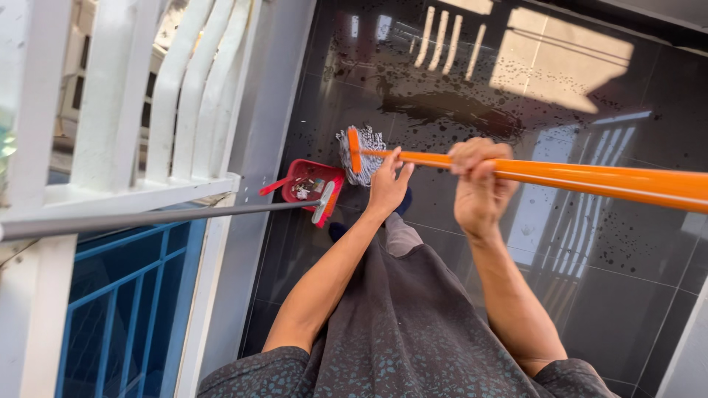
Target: The person pours water from a bottle onto the floor and then mops the floor using a mop.
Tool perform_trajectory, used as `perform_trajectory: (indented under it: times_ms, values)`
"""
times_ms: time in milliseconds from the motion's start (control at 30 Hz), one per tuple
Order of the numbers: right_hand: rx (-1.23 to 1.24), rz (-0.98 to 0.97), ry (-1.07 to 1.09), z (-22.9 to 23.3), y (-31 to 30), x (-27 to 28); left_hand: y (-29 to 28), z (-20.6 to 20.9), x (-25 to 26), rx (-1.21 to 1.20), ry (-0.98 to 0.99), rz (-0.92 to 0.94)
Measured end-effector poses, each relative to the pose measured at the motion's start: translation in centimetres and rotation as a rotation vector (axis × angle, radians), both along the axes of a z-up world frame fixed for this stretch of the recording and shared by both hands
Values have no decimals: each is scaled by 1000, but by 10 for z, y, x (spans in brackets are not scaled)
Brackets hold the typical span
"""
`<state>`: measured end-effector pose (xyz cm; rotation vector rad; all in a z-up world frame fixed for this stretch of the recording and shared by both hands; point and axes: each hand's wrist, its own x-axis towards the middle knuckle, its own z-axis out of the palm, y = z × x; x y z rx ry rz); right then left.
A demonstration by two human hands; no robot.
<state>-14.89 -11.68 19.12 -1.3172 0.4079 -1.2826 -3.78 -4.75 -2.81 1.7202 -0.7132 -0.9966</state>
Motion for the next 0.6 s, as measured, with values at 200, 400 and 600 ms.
perform_trajectory:
  times_ms: [200, 400, 600]
  values:
    - [43, -191, -213, 31, -69, -71, -89, 84, -17, -188, -284, -13]
    - [17, -303, -39, 8, -111, -86, -136, 91, -25, -76, -198, -191]
    - [-11, -62, 272, -71, -125, -43, -132, 122, -29, -77, -256, -101]
